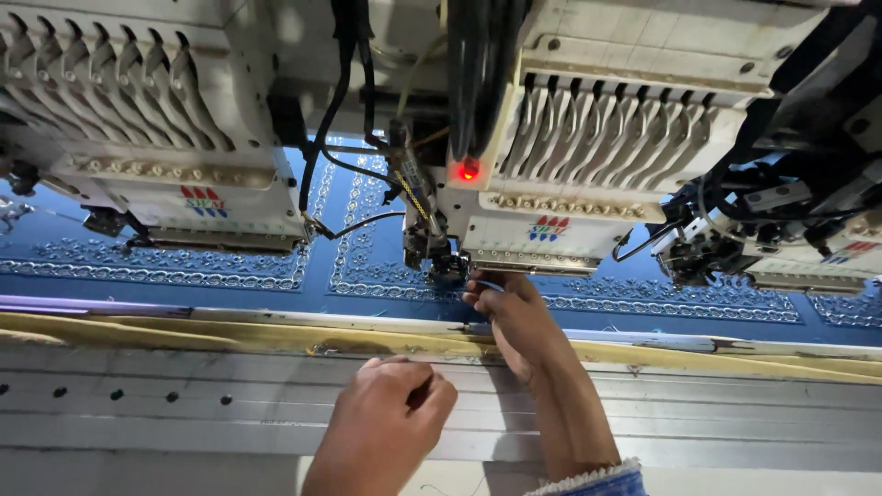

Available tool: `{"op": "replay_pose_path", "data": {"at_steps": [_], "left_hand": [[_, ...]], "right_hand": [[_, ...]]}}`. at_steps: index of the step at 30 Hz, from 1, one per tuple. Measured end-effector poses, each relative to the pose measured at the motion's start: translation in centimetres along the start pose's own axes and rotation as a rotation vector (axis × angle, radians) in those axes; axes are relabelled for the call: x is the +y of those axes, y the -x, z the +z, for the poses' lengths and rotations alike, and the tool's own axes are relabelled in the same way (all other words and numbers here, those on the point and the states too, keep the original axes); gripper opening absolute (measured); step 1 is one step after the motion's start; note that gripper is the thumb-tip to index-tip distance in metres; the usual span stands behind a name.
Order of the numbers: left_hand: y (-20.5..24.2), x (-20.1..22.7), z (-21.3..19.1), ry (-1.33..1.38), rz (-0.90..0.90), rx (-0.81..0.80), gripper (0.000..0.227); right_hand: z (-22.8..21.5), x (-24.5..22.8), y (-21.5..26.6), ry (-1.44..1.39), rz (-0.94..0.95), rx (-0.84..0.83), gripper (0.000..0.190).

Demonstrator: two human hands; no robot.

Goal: Unpacking thread spools from a box and then threading and adjusting an industrial multi-head embroidery machine.

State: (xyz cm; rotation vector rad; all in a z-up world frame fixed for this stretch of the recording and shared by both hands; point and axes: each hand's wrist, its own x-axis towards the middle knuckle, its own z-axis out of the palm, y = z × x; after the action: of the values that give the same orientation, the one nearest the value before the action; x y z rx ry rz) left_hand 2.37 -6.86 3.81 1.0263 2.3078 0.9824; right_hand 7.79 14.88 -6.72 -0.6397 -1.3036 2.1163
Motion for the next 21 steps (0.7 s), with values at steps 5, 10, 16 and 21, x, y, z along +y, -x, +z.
{"op": "replay_pose_path", "data": {"at_steps": [5, 10, 16, 21], "left_hand": [[0.1, -1.2, -2.3, 0.26, 0.243, -0.017, 0.02], [0.5, -1.0, -3.2, 0.485, 0.502, 0.157, 0.015], [0.6, 2.0, -0.1, 0.681, 0.795, 0.292, 0.013], [-1.1, -0.1, 2.5, 1.264, 0.426, -0.186, 0.04]], "right_hand": [[0.5, -1.1, 0.2, 0.022, 0.057, 0.018, 0.024], [1.7, -2.9, 1.3, 0.371, 0.061, 0.138, 0.023], [1.7, -2.4, 0.8, 0.868, 0.004, 0.129, 0.026], [-0.4, -5.9, 1.6, 0.285, 0.209, 0.2, 0.023]]}}
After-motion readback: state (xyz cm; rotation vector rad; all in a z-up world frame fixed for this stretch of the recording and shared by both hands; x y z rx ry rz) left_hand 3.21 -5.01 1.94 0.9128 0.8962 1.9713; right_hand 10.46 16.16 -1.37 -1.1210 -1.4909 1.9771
